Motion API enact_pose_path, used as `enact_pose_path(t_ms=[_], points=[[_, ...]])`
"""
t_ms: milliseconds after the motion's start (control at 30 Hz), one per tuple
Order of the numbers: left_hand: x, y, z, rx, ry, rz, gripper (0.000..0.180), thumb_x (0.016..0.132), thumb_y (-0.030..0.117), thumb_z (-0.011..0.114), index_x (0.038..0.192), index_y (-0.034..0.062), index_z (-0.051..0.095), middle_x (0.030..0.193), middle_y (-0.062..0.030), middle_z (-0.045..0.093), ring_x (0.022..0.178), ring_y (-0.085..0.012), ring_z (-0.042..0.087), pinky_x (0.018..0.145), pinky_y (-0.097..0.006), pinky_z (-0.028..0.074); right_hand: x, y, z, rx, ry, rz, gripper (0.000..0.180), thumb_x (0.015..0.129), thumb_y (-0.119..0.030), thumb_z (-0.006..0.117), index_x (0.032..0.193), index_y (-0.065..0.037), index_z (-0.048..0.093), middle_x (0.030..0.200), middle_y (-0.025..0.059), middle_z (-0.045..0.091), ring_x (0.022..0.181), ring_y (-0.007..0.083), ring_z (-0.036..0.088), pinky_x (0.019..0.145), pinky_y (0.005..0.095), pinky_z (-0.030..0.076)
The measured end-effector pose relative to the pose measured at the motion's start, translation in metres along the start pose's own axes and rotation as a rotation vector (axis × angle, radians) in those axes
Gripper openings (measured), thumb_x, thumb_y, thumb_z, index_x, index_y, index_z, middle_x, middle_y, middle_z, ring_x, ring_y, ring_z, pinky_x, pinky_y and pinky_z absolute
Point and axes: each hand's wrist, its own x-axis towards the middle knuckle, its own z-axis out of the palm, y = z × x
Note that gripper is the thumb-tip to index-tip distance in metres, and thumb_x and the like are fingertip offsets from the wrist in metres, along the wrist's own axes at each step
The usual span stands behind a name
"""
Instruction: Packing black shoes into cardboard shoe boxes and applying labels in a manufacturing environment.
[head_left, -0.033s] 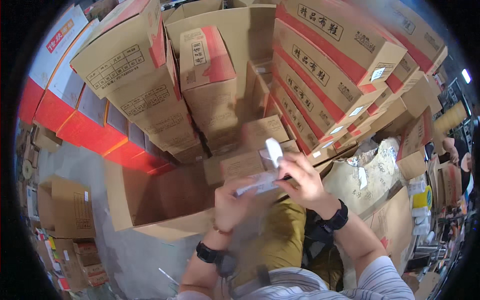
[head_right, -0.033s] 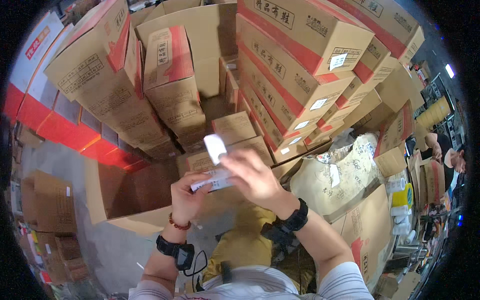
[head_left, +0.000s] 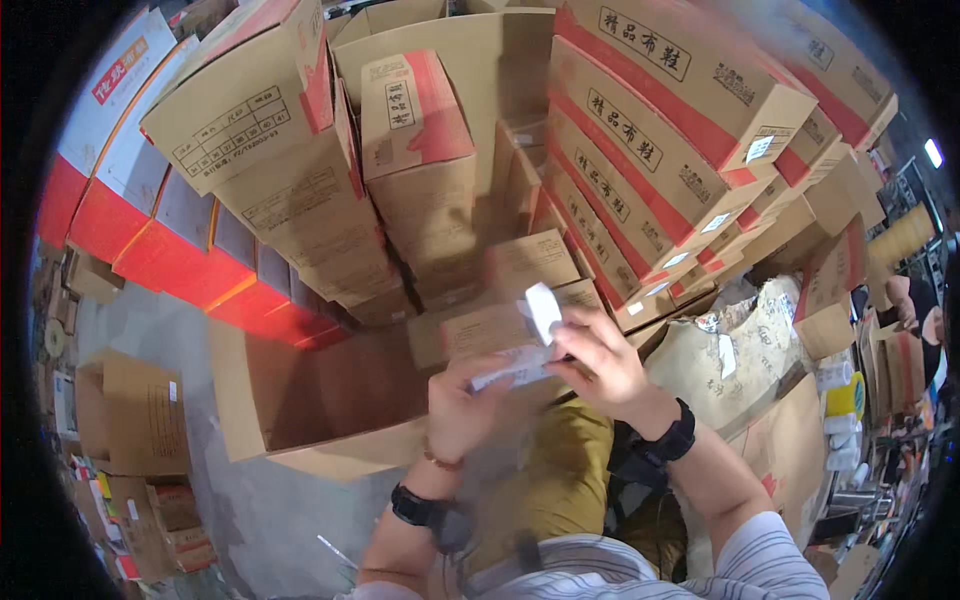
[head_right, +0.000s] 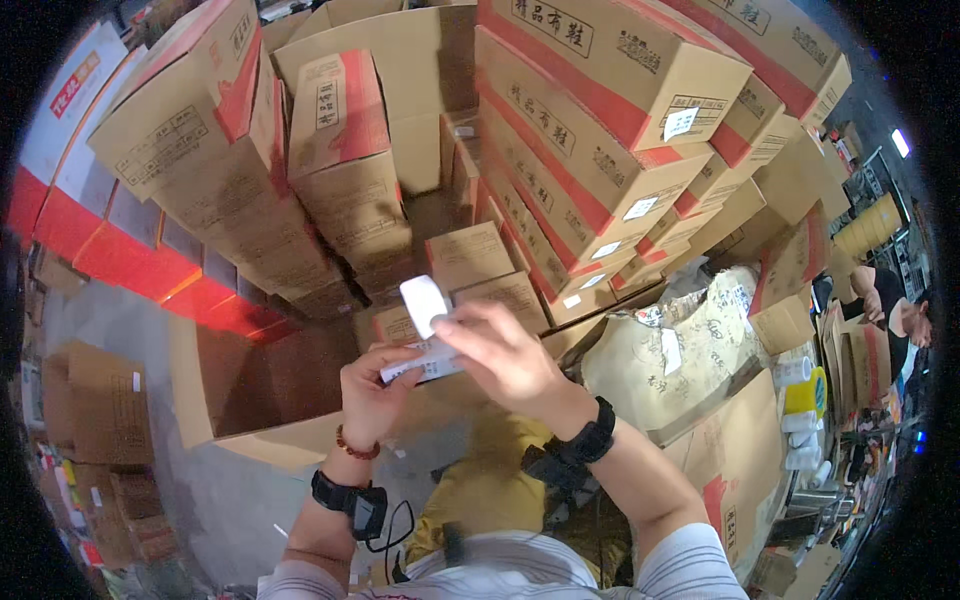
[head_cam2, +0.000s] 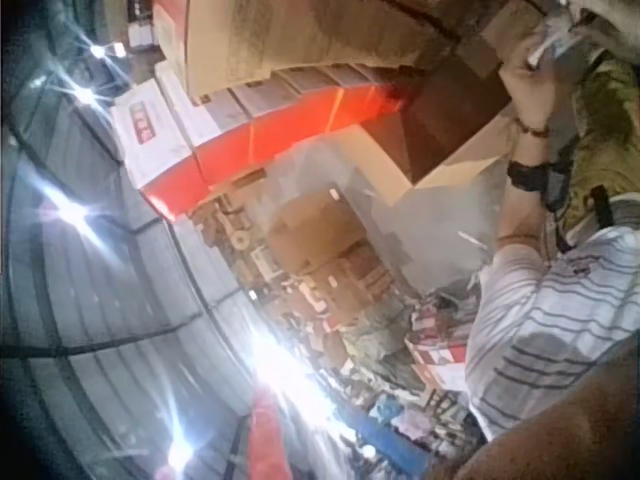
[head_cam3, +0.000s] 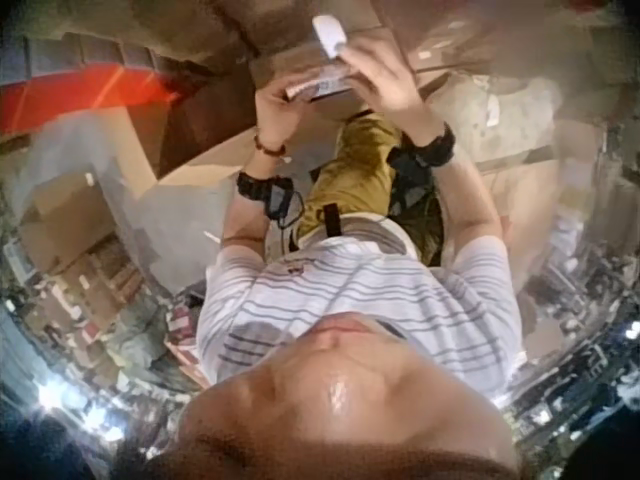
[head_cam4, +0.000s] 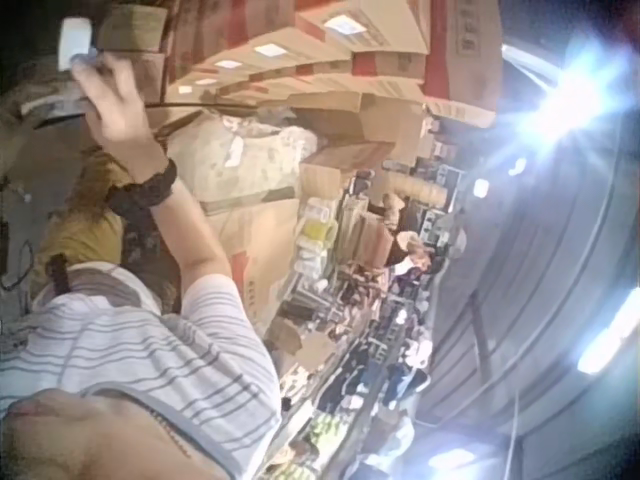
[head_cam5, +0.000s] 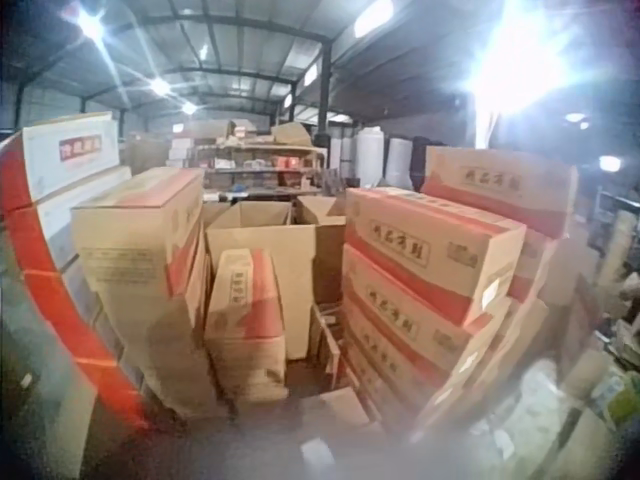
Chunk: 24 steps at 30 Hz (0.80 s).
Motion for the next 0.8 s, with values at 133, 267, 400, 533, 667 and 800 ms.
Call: enact_pose_path(t_ms=[133,267,400,533,667,800], points=[[0.000,-0.004,-0.012,0.083,0.006,0.018,0.016,0.076,-0.001,0.067,0.092,0.0015,0.069,0.097,-0.0123,0.067,0.093,-0.0189,0.061,0.081,-0.029,0.048,0.006,0.001,0.013,-0.014,0.030,0.015,0.064,0.064,0.008,0.073,0.122,-0.013,0.055,0.113,0.0140,0.050,0.092,0.0237,0.062,0.078,0.0317,0.054],[-0.002,-0.008,-0.017,0.018,0.055,-0.025,0.015,0.077,0.001,0.067,0.092,0.0020,0.069,0.095,-0.0119,0.067,0.091,-0.0190,0.061,0.079,-0.029,0.048,0.012,0.006,0.027,0.036,0.115,-0.075,0.054,0.068,0.007,0.071,0.118,-0.012,0.059,0.109,0.0139,0.053,0.087,0.0217,0.063,0.074,0.0309,0.054],[-0.001,-0.002,-0.030,0.139,0.047,-0.174,0.018,0.079,0.001,0.066,0.096,-0.0009,0.067,0.093,-0.0101,0.067,0.088,-0.0154,0.061,0.077,-0.028,0.048,0.012,0.005,0.038,0.002,0.082,-0.066,0.048,0.072,0.004,0.070,0.116,-0.012,0.060,0.106,0.0122,0.054,0.086,0.0196,0.064,0.074,0.0282,0.054],[0.002,-0.023,-0.062,-0.086,0.103,-0.299,0.028,0.080,0.001,0.066,0.106,-0.0058,0.062,0.096,-0.0101,0.066,0.090,-0.0142,0.060,0.080,-0.028,0.049,0.013,0.016,0.058,0.117,-0.062,-0.127,0.058,0.067,0.009,0.073,0.117,-0.012,0.054,0.115,0.0176,0.048,0.090,0.0224,0.063,0.066,0.0275,0.056],[0.000,-0.074,-0.116,0.234,0.597,0.050,0.041,0.078,0.001,0.067,0.116,-0.0082,0.055,0.103,-0.0114,0.065,0.093,-0.0198,0.061,0.085,-0.030,0.048,0.046,0.053,0.102,0.684,0.544,0.416,0.084,0.068,0.015,0.070,0.125,-0.019,0.017,0.112,0.0123,0.037,0.085,0.0179,0.060,0.062,0.0256,0.055],[-0.042,-0.118,-0.162,0.542,0.443,-0.177,0.031,0.075,0.004,0.070,0.106,-0.0010,0.063,0.100,-0.0137,0.066,0.089,-0.0210,0.063,0.081,-0.031,0.049,0.125,0.082,0.120,0.931,0.993,0.598,0.074,0.067,0.010,0.071,0.115,-0.013,0.019,0.107,0.0113,0.042,0.091,0.0172,0.052,0.078,0.0313,0.049]])
